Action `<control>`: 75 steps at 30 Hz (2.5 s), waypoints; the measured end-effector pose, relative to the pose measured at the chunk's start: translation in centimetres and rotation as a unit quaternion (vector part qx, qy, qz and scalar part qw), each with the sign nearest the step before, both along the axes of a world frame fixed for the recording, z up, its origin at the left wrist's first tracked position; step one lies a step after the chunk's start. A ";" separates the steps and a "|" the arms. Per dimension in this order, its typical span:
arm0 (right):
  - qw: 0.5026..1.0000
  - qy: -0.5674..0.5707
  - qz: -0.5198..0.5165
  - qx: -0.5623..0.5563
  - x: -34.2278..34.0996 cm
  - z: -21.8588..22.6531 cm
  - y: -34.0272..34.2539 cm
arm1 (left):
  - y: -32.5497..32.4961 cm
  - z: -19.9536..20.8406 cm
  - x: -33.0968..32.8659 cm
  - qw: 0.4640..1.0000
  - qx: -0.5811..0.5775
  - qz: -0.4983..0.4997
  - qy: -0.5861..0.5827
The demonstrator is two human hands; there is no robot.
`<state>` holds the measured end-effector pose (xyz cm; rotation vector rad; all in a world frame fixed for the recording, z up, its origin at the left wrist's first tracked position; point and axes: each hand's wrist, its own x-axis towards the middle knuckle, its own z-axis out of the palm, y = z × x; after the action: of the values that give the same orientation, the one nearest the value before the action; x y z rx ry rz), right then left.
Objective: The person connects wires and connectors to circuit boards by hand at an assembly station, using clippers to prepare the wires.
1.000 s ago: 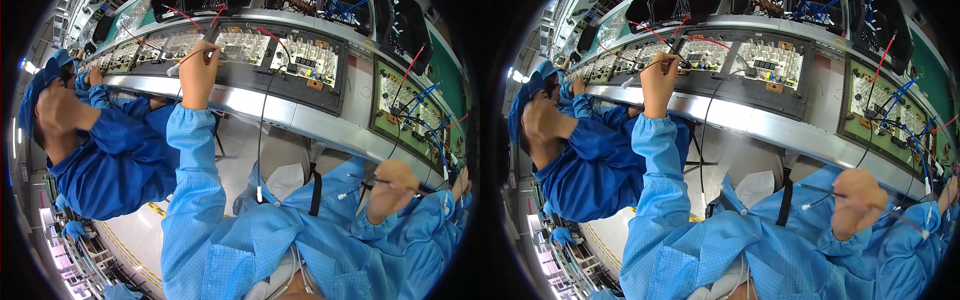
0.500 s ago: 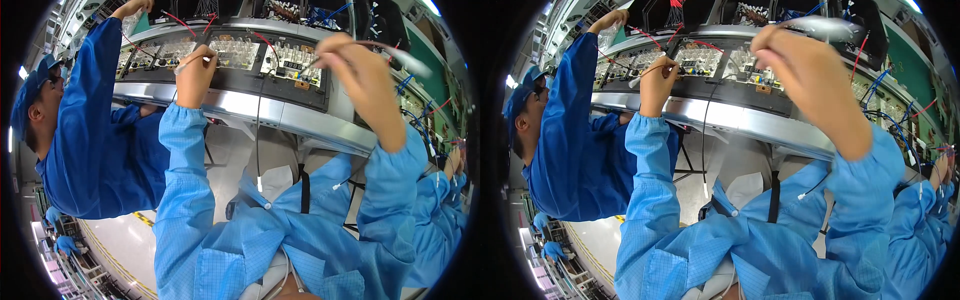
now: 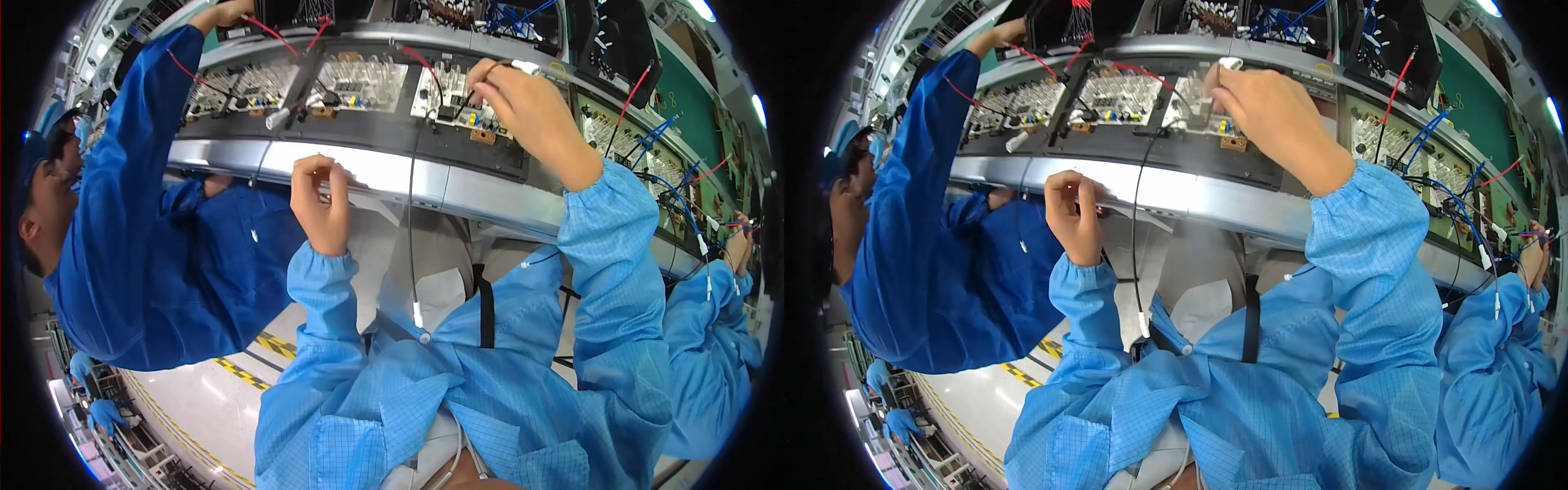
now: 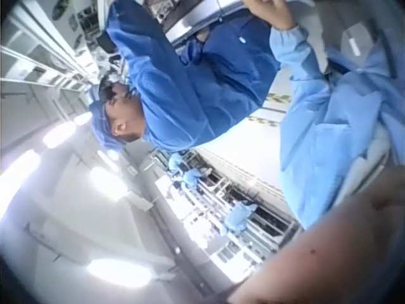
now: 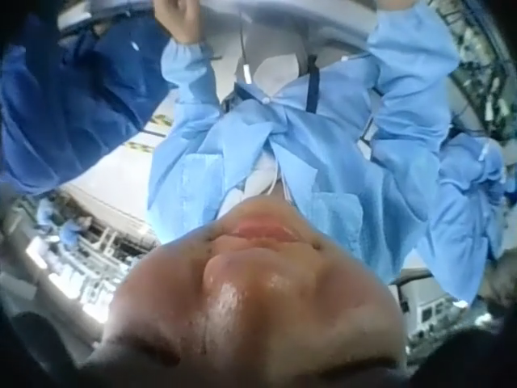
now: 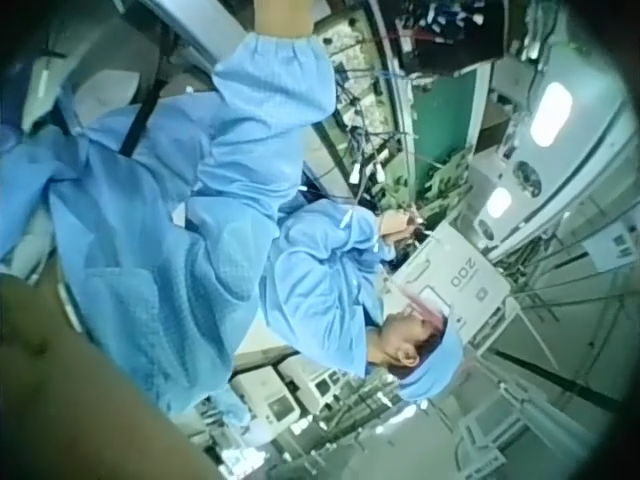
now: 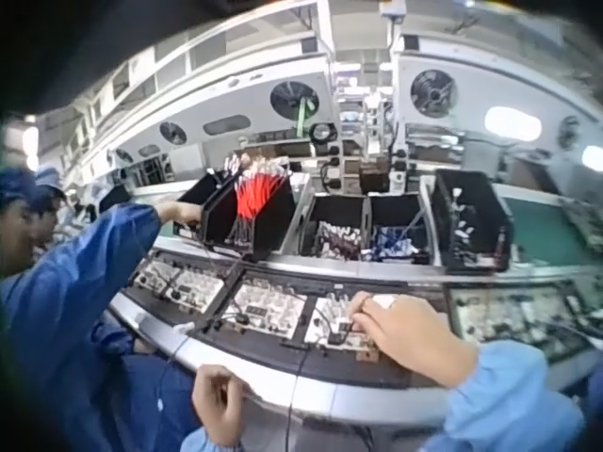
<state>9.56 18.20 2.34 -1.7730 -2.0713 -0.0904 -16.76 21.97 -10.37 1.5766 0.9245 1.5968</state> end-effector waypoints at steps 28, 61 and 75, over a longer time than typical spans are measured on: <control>0.999 -0.017 0.008 0.026 -0.1 0.3 0.6 | -0.1 -0.7 3.4 0.942 0.242 0.091 0.214; 0.971 -0.215 -0.098 0.025 19.3 -1.2 26.2 | 0.1 -1.2 1.6 0.928 0.262 0.082 0.250; 0.848 -0.265 -0.359 -0.287 21.8 -5.9 23.9 | -1.6 -2.3 0.3 0.911 0.280 0.057 0.298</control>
<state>31.40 42.12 -3.55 -3.1387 -1.7054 -0.2078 -16.46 20.34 -12.71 2.5503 0.9108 1.5638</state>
